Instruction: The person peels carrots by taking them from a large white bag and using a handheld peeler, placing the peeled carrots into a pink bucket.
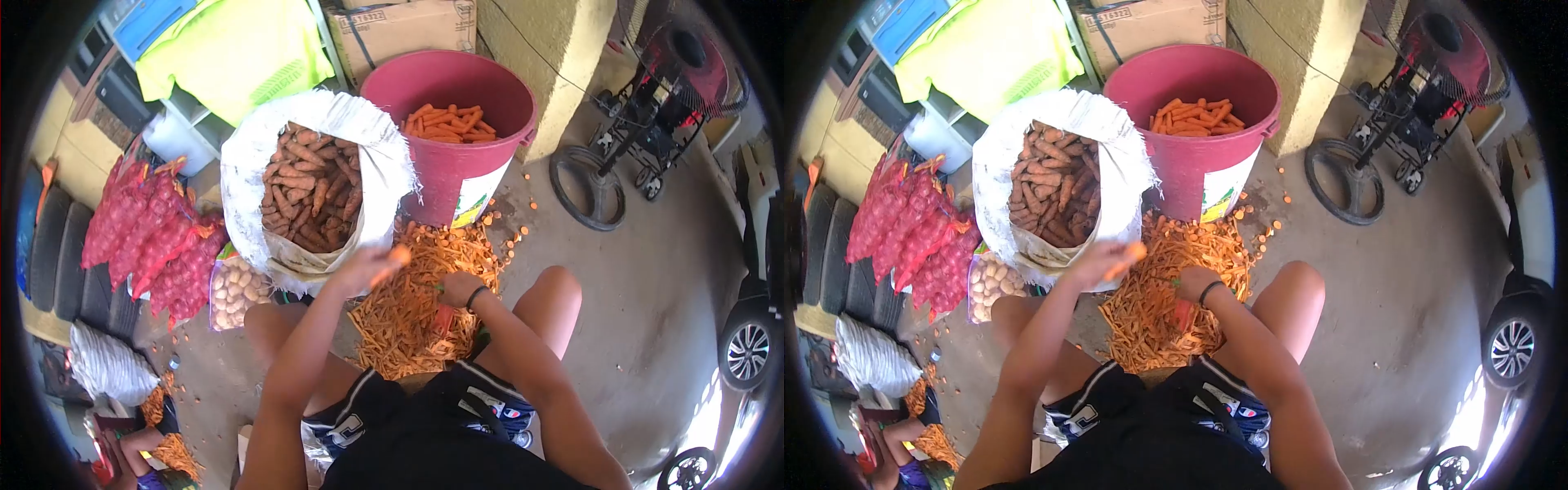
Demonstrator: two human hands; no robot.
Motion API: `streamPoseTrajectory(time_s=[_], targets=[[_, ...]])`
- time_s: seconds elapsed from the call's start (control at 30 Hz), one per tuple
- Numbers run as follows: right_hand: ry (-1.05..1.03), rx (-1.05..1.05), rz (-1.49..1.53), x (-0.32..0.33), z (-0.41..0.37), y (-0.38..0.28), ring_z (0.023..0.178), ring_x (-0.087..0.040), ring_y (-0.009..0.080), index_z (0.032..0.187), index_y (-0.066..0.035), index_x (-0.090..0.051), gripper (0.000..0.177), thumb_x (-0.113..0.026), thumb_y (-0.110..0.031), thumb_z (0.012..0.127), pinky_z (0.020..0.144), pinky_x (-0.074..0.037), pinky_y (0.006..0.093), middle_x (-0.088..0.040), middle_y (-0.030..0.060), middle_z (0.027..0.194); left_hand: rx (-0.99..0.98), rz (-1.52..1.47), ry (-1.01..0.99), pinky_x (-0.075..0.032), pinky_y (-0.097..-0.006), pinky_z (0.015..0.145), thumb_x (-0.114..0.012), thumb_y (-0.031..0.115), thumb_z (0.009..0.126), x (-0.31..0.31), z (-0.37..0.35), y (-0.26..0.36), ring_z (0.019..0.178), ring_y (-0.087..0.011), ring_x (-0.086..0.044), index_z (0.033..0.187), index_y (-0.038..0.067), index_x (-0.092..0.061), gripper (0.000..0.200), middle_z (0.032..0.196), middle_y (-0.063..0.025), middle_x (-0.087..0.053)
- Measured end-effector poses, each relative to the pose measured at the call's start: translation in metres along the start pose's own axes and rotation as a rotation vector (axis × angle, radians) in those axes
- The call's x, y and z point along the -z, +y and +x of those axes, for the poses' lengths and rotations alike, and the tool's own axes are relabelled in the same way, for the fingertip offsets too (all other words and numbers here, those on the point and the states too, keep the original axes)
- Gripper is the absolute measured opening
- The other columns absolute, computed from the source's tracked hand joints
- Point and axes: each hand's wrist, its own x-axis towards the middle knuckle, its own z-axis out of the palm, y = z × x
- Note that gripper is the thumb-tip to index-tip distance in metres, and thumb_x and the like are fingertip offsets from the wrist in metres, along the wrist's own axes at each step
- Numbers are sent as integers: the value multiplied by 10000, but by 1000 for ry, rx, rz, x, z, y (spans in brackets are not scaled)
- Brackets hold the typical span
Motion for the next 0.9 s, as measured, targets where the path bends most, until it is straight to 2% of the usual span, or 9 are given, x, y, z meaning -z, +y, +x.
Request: streamPoseTrajectory(time_s=[0.03,0.1,0.27,0.37,0.43,0.5,0.57,0.7,0.9], targets=[[67,27,27,13,-8,-3,969,-684,368,1006,-50,-715,354,-640,-361,855,818,-551,478,-715,198,1025,-1,-157,87,-520,-220,626,-666,328,964,4,2,30,747,-98,-624,1220,-26,-628,438,928,-60,-672],[123,8,-9,41,-26,-14,969,-682,360,1006,-63,-710,344,-646,-358,841,829,-545,465,-714,191,1008,-393,-533,4,-585,-243,735,-616,332,990,20,5,76,887,-163,-674,1346,-49,-529,529,1097,-121,-662],[78,175,97,70,-44,-15,940,-668,386,1008,-46,-691,380,-666,-386,841,824,-528,472,-701,207,954,-587,-349,153,-541,-255,760,-590,393,1002,77,-25,142,979,-145,-649,1365,24,-523,522,1105,-101,-666],[82,184,201,55,-30,-13,928,-663,390,995,-36,-680,392,-675,-398,844,815,-521,477,-696,210,946,-366,-228,454,-515,-248,659,-624,343,995,113,7,87,821,-108,-623,1241,8,-600,416,936,-33,-648],[81,149,291,24,-12,-12,926,-658,393,993,-32,-672,402,-679,-407,849,813,-516,477,-693,209,942,-296,-146,423,-447,-247,574,-648,361,966,141,51,3,658,-78,-532,1095,39,-653,347,746,11,-573],[46,230,247,6,-4,-22,928,-654,394,1002,-30,-665,409,-684,-411,854,811,-513,477,-690,207,947,-271,476,639,-539,-394,823,-708,317,880,154,81,-76,925,-308,-696,1140,-24,-669,430,1011,-182,-722],[0,270,239,-6,1,-29,937,-651,392,1020,-31,-661,418,-689,-415,857,815,-512,474,-689,206,960,-85,667,713,-498,-482,949,-679,291,852,138,77,-109,1108,-416,-626,1148,-5,-674,419,1151,-246,-678],[-27,228,239,-2,2,-14,965,-653,381,1072,-43,-661,428,-691,-416,863,833,-515,463,-693,205,992,76,708,815,-507,-495,912,-696,240,833,117,87,-100,1085,-425,-631,1053,-10,-632,339,1105,-233,-681],[-28,160,165,1,7,1,989,-657,377,1130,-53,-650,431,-683,-400,878,856,-520,461,-698,205,1018,-160,532,789,-528,-409,839,-746,152,796,139,73,-92,987,-343,-677,1131,0,-550,417,1040,-204,-690]])
